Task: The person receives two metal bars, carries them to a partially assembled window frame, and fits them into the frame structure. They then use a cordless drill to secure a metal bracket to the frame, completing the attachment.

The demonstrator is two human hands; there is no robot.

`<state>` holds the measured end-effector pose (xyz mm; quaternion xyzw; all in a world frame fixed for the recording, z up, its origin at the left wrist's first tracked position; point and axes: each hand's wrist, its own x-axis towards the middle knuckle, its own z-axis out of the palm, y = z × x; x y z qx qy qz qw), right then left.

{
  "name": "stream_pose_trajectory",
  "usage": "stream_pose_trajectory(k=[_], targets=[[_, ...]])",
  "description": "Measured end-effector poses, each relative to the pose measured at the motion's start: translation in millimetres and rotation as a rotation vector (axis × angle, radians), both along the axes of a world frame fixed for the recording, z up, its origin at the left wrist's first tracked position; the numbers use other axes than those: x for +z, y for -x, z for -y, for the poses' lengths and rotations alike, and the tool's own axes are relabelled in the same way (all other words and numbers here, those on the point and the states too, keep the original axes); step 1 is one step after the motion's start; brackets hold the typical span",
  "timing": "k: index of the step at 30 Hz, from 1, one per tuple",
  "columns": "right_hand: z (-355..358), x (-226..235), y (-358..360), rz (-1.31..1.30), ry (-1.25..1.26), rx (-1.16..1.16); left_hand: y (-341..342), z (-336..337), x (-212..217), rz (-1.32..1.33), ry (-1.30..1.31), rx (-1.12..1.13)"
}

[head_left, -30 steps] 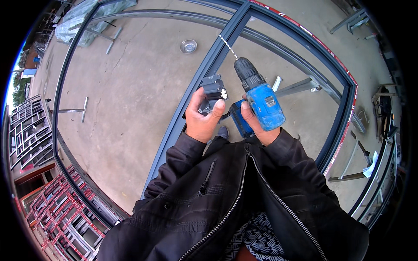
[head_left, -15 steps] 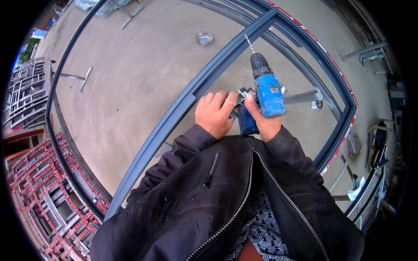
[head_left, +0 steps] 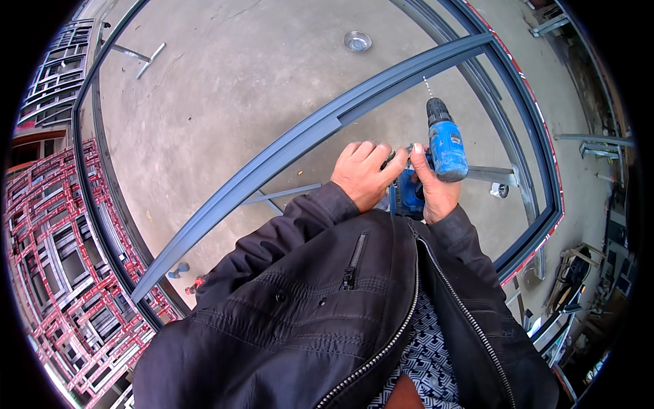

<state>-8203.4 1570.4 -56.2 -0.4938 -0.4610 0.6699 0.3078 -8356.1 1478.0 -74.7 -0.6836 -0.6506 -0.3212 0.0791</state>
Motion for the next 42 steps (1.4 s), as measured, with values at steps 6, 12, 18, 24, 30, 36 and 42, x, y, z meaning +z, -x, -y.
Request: stream_pose_trajectory(k=[6, 12, 18, 24, 30, 36, 42], targets=[[-1.6, 1.2, 2.9, -0.004, -0.004, 0.071, 1.0, 3.2, -5.0, -0.001, 0.025, 0.016], [-5.1, -2.8, 5.7, -0.025, 0.049, 0.084, 2.7, 2.9, -7.4, 0.025, 0.025, 0.027], [-5.6, -0.5, 7.0, -0.024, 0.074, 0.062, 1.9, 1.3, -10.3, 0.036, 0.045, 0.033], [-6.7, -2.9, 6.8, -0.041, 0.081, 0.073, 3.7, 2.2, -13.4, 0.056, 0.081, 0.007], [-9.9, -13.1, 2.0, -0.087, 0.069, 0.083, 9.0, 7.3, -20.8, 0.171, 0.125, -0.085], [-10.7, -16.8, 3.0, -0.062, 0.058, 0.074, 17.2, 23.2, -16.2, 0.502, 0.109, 0.081], [-15.7, -27.3, 2.9, -0.051, 0.060, 0.065, 77.3, 46.9, -34.5, 1.149, 0.063, 0.433]])
